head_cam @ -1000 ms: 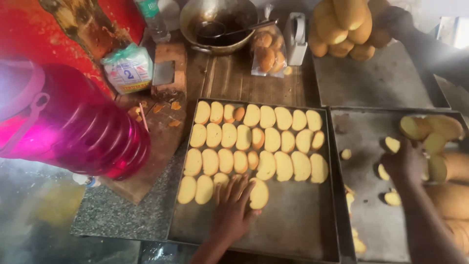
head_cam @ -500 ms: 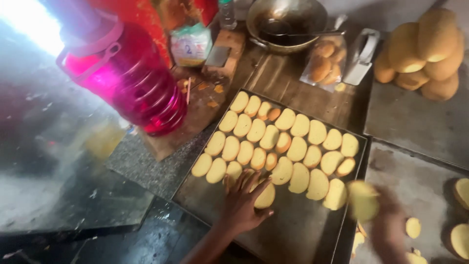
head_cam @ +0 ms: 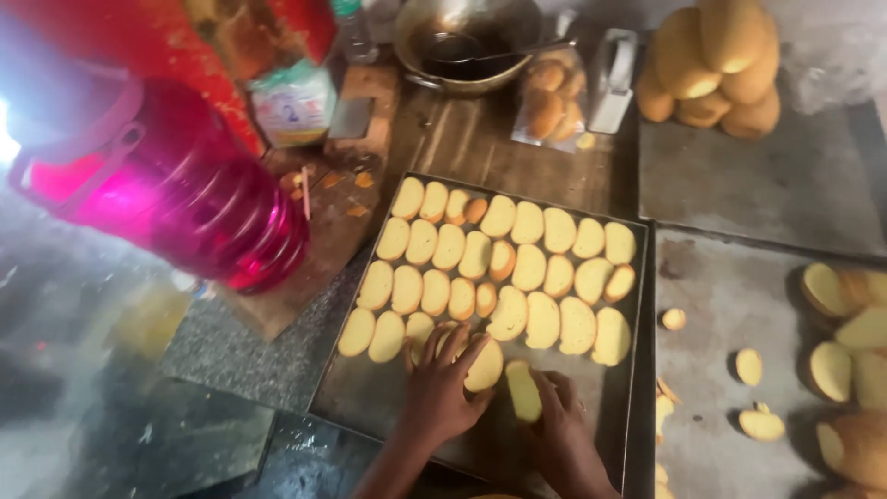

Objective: Arranging sliced bread pieces onto large metal trays for further processing in a bakery.

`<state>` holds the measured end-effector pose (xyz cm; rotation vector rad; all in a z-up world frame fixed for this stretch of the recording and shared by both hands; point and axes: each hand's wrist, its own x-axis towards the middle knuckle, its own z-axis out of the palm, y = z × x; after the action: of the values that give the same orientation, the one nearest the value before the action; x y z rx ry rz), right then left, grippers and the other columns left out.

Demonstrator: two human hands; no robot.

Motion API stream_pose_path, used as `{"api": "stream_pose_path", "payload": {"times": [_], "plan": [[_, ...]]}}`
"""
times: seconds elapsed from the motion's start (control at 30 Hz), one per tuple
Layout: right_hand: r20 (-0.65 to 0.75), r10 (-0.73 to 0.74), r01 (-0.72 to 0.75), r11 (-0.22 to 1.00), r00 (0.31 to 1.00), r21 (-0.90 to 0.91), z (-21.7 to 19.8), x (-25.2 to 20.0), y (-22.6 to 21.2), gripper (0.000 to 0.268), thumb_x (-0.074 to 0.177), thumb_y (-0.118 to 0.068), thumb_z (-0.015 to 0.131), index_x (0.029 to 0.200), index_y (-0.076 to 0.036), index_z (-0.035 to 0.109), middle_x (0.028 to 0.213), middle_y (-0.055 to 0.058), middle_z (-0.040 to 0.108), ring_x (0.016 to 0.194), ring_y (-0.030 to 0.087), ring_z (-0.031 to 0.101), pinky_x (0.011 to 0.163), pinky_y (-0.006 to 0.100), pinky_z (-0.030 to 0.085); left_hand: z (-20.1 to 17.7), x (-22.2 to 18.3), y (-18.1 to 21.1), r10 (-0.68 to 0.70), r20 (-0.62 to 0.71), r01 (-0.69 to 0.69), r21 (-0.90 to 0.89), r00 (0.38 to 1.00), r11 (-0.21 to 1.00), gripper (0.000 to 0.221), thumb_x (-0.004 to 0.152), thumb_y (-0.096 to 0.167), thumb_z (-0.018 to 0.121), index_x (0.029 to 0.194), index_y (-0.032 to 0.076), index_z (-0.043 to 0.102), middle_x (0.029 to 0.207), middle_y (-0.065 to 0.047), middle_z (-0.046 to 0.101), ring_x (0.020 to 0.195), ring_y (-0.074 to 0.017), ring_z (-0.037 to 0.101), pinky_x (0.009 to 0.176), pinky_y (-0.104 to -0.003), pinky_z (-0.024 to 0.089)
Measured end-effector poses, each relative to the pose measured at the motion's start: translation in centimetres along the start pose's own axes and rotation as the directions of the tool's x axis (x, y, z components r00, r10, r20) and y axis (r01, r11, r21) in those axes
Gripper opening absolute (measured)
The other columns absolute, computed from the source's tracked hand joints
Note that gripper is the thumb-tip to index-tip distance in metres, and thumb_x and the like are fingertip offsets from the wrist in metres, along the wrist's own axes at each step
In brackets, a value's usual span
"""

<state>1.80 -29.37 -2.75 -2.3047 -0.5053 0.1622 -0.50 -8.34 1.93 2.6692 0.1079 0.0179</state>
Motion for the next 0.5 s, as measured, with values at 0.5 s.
{"api": "stream_pose_path", "payload": {"times": [0.5], "plan": [[-0.609,0.131,-0.352,0.899,0.782,-0.259,-12.7,-0.1,9.3,0.038,0.089,-0.026,0.077,0.123,-0.009,0.072,0.114,0.020,0.071,0.093,0.040,0.068,0.075,0.050,0.054,1.0,0.8,1.7,0.202,0.258,-0.201,-0.028,0.945,0.979,0.099,0.070,0.031,0.082,0.156,0.024,0.033,0.169,-0.011,0.019,0.153,-0.0367,0.009,0.116,-0.071,0.004]]}}
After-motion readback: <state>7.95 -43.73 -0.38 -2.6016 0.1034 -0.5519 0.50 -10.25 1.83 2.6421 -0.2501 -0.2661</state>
